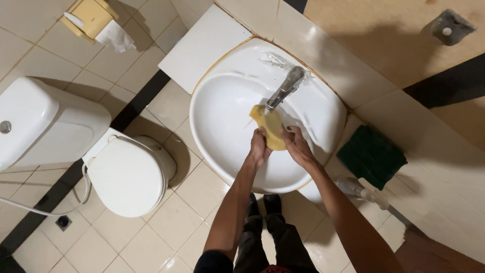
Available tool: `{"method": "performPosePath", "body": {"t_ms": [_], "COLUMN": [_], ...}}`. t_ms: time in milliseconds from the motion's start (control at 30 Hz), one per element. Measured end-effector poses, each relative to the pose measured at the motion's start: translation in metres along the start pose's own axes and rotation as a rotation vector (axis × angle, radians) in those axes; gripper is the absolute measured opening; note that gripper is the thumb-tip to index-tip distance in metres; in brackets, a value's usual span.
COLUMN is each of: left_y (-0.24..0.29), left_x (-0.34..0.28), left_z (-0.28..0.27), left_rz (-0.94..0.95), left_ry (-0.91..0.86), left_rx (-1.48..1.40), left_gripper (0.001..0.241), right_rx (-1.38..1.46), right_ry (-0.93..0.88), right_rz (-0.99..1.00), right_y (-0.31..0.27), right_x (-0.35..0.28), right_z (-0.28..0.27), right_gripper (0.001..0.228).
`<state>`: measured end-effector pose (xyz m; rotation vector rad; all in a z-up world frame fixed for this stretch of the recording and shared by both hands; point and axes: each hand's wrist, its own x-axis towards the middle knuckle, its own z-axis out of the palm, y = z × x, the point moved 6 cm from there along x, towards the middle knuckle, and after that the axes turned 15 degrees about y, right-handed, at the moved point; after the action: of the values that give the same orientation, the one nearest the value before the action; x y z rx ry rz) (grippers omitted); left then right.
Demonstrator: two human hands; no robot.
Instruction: The person uses a yellow sponge to wipe the toilet tank, seat, and lid. They then rinse the sponge under running water in the sink and proceed to wipe the sink basin and faucet.
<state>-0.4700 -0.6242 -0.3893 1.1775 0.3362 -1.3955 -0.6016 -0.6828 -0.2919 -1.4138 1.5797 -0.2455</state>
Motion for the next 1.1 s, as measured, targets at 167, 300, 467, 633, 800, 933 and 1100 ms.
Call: {"method": "performPosePath", "body": {"t_ms": [167,300,467,633,800,933,1100], "left_y": [0.004,0.027,0.083,0.1,0.112,0.124,0.134], "left_x": [0.021,0.006,-0.014,-0.003,-0.001,-0.019,-0.025], "left_z": [-0.005,0.004,0.013,-0.001,-0.031,-0.04,-0.055], "left_rz": [0.087,0.106,0.193,0.235,0.322,0.299,0.354], "left_ry": [0.078,0.108,-0.005,0.007,0.159,0.218,0.232], "left_rx": [-0.03,-0.063,0.158,0.166,0.101,0.122,0.094], "left_gripper": [0.042,0.071,0.095,0.069,0.055,0.05,0.05], "right_rx": [0.044,0.181,0.182,0.273,0.406,0.34,0.217], "right_ry": [0.135,0.219,0.034,0.076,0.054,-0.003,-0.04], "right_rz": [-0.292,-0.391,-0.119,-0.244,-0.316,-0.109,-0.112], "right_y": [-0.012,0.018,0.005,-0.007,-0.004,-0.019,-0.019], "right_x": [-0.004,0.034,0.046,0.064,0.086,0.075,0.076], "right_z": [0.011,0.033,0.025,0.029,0.055,0.071,0.092], "right_gripper": [0.087,0.078,0.075,0.081,0.065,0.058,0.048]}}
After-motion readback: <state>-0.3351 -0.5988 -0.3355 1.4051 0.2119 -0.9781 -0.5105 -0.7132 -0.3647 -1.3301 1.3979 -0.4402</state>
